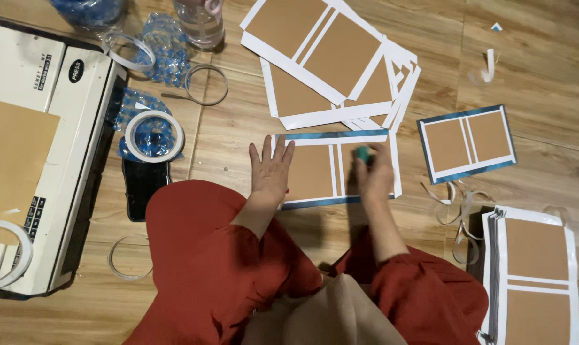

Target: The person sits on the floor and assembles cardboard frames by applying white tape to the edges of brown cardboard pieces. They use a green tool to smooth the tape and stack the completed frames.

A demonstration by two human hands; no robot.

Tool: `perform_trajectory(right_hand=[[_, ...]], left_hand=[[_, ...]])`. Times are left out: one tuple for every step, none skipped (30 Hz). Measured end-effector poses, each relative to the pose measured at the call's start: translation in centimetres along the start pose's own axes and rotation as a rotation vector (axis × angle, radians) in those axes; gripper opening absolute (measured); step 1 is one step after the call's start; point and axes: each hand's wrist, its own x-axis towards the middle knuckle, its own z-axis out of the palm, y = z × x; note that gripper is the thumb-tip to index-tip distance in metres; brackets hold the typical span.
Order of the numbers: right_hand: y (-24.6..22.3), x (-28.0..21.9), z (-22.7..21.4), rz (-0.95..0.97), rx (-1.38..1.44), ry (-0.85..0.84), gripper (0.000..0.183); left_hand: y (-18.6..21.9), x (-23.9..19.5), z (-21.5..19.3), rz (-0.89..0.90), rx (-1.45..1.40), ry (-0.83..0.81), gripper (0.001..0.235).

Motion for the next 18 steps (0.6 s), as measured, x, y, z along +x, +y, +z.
perform_trajectory(right_hand=[[-2.6, -0.1, 1.7, -0.220, 0.000, -0.046, 0.042], [-5.2, -0.2, 3.3, -0.440, 0.002, -0.091, 0.035], [-5.8, -0.2, 4.3, -0.444, 0.002, -0.092, 0.035], [-6.4, -0.3, 5.3, -0.489, -0.125, -0.122, 0.029], [-6.9, -0.7, 6.4, -0.529, -0.252, -0.156, 0.022], [-4.7, 1.1, 6.4, -0.529, -0.252, -0.164, 0.022], [-2.4, 2.5, 6.4, -0.469, -0.284, -0.120, 0.024], [-0.1, 3.8, 6.4, -0.409, -0.316, -0.076, 0.025], [1.3, 4.7, 5.1, -0.408, -0.316, -0.080, 0.025], [2.8, 5.5, 3.8, -0.339, -0.311, -0.021, 0.026], [4.2, 6.5, 2.2, -0.272, -0.307, 0.046, 0.027], [4.2, 6.6, 2.5, -0.273, -0.308, 0.050, 0.027], [4.2, 6.5, 2.7, -0.237, -0.323, 0.073, 0.027], [4.2, 6.4, 2.9, -0.202, -0.339, 0.097, 0.028], [3.3, 5.7, 2.9, -0.201, -0.337, 0.102, 0.028], [2.5, 5.1, 2.8, -0.285, -0.303, 0.061, 0.027], [1.8, 4.2, 2.8, -0.365, -0.271, 0.017, 0.026], [3.5, 5.6, 2.9, -0.361, -0.271, 0.018, 0.026]], left_hand=[[0.1, 0.4, 0.2, -0.008, 0.007, -0.041, 0.094], [0.3, 0.8, 0.3, -0.016, 0.014, -0.083, 0.089], [0.2, 1.3, 0.8, -0.018, 0.011, -0.082, 0.089], [0.2, 1.8, 1.3, -0.012, 0.014, -0.079, 0.094], [0.2, 2.0, 2.1, -0.005, 0.017, -0.083, 0.098], [0.0, 2.5, 2.1, -0.007, 0.015, -0.089, 0.098], [-0.1, 2.6, 2.4, 0.005, -0.002, -0.098, 0.097], [-0.3, 2.7, 2.6, 0.016, -0.019, -0.107, 0.095], [-0.2, 2.5, 2.1, 0.015, -0.018, -0.111, 0.095], [-0.2, 2.2, 1.5, 0.029, -0.014, -0.112, 0.090], [0.1, 2.1, 0.8, 0.046, -0.010, -0.104, 0.084], [0.2, 3.5, 2.8, 0.048, -0.010, -0.100, 0.084], [0.2, 4.7, 4.9, 0.040, 0.009, -0.079, 0.079], [0.4, 6.0, 7.0, 0.032, 0.029, -0.058, 0.075], [0.3, 6.2, 7.4, 0.033, 0.032, -0.054, 0.075], [0.2, 6.5, 7.9, 0.038, 0.017, -0.049, 0.074], [0.2, 6.6, 8.5, 0.045, 0.000, -0.049, 0.074], [0.2, 6.7, 8.2, 0.048, 0.003, -0.050, 0.074]])
